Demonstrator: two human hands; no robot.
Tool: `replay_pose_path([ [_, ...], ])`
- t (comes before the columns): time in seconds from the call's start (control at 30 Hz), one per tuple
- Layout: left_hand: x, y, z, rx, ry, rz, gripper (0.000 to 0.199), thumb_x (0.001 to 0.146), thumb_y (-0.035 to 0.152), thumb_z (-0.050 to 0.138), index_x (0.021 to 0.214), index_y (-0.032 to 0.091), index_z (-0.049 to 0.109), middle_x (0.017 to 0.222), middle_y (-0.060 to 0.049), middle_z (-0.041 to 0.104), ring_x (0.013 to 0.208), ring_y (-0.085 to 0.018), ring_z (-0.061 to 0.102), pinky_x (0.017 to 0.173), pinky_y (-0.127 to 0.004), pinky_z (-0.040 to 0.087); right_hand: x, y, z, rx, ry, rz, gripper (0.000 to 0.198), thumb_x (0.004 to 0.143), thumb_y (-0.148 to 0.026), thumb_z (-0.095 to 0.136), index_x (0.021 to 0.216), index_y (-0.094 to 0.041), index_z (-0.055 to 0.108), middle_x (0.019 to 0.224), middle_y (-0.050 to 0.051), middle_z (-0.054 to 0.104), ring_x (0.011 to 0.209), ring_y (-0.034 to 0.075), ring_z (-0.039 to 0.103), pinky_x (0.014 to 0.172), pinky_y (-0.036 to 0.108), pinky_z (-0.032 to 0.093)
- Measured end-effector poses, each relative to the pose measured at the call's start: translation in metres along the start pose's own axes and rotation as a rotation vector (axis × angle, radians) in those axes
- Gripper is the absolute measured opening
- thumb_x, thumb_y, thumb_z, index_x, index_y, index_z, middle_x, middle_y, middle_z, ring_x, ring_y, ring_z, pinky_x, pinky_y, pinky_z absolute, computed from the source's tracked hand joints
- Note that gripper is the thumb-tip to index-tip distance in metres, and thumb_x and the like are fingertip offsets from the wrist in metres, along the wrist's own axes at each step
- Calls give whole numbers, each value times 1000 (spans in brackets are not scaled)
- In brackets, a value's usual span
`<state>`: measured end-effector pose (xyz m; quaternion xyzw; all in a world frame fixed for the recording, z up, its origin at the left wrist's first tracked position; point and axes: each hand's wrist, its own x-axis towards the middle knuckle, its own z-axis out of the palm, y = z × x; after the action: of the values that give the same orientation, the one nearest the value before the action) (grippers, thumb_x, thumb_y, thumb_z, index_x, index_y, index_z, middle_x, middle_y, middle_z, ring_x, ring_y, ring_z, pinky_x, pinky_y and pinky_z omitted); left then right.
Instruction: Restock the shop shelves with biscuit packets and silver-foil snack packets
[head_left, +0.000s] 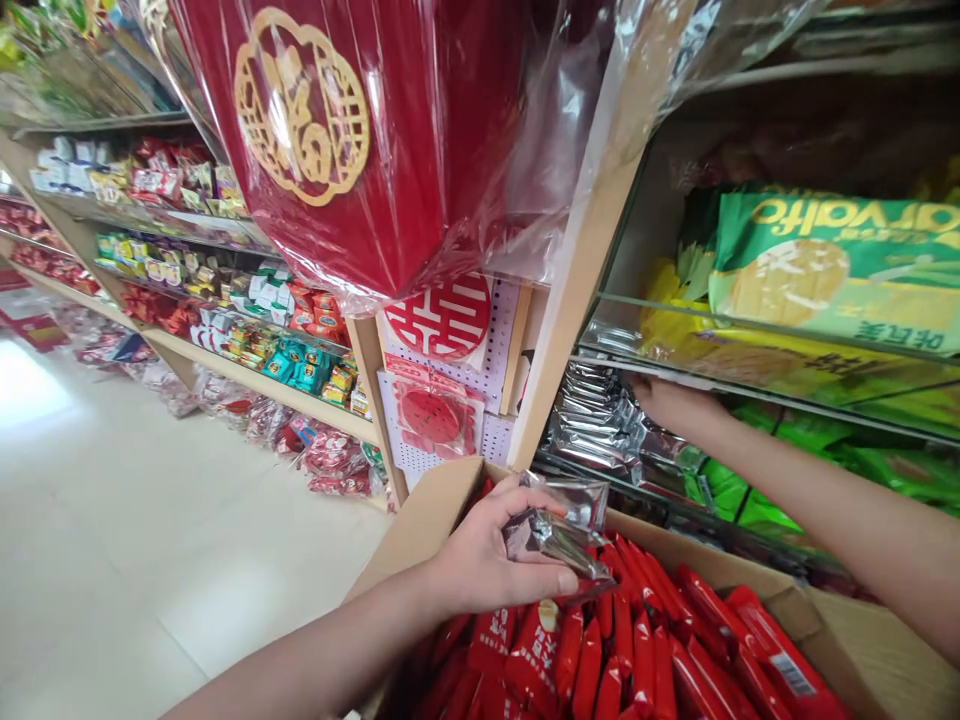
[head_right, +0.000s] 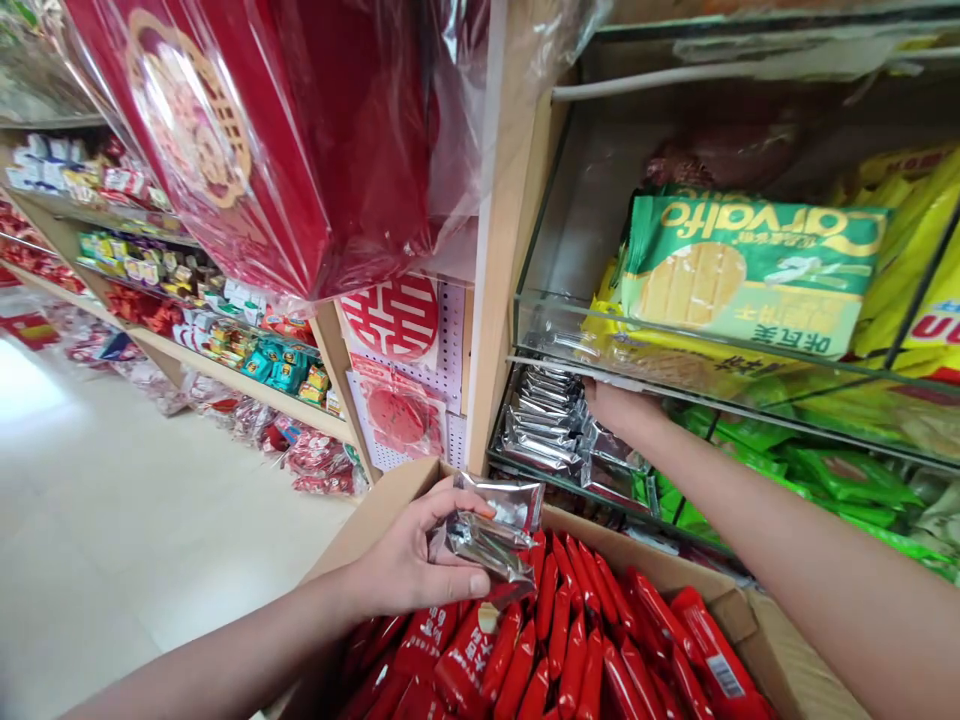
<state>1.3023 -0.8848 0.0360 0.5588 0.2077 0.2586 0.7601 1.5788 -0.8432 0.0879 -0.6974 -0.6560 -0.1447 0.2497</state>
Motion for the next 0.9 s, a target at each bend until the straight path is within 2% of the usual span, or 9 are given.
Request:
replay_pose_path([
  [0.13,-5,1,-1,-45,-51,57,49,57,21,78,98,19,51,97,-2,55,82,-15,63,77,-31,51,-47,-33,-20,235,-29,-56,30,87,-40,39,85,-20,61,85,8,63,82,23,58,77,39,46],
  [0.27,-6,-2,-3,-23,-97,89,47,60,20,77,99,20,52,97,-1,55,82,-16,63,78,-35,52,-90,-64,-26,709,-453,47,32,80,-48,51,100,-24,58,90,3,62,78,19,58,67,32,48],
  [0.33,-5,-2,-3,-8,-88,85,46,61,21,76,99,21,52,100,-2,54,84,-17,63,78,-37,52,-102,-69,-20,813,-562,114,30,79,-48,53,95,-23,59,83,2,63,74,17,56,65,30,46],
  [0.47,1,-3,-4,61,43,130,43,61,24,76,98,19,54,123,-6,43,99,-20,58,84,-37,49,-103,-60,-10,1009,-432,363,32,75,-50,58,86,-20,58,67,-2,58,57,12,49,53,24,40],
  [0.57,7,-3,-7,38,125,78,47,61,28,76,98,16,50,105,-7,59,89,-18,62,85,-39,46,-95,-51,-13,1061,-317,495,34,73,-51,60,76,-18,55,58,-3,53,46,8,42,44,21,32],
  [0.63,8,-1,-9,-28,105,27,47,62,30,76,98,16,47,88,-4,65,80,-17,64,84,-39,45,-91,-48,-16,1064,-294,530,35,72,-52,61,79,-18,54,59,-2,56,45,8,43,44,21,33],
  [0.77,4,1,-10,-77,-13,8,47,61,24,77,99,14,51,90,-5,67,82,-16,64,82,-32,45,-89,-50,-14,1063,-268,556,44,69,-53,64,95,-19,53,75,3,63,61,14,55,53,25,44],
  [0.83,2,-1,-9,-73,-51,-23,48,60,22,77,99,13,51,88,-4,67,77,-13,64,77,-29,47,-87,-46,-10,966,-180,542,46,69,-54,62,98,-20,52,76,4,63,58,15,54,53,27,44],
  [0.9,1,-4,-8,-74,-51,-50,47,59,20,78,97,12,51,83,-3,67,72,-12,64,72,-27,48,-79,-37,-6,736,-11,536,44,72,-53,57,100,-19,52,74,5,64,56,17,54,53,30,44],
])
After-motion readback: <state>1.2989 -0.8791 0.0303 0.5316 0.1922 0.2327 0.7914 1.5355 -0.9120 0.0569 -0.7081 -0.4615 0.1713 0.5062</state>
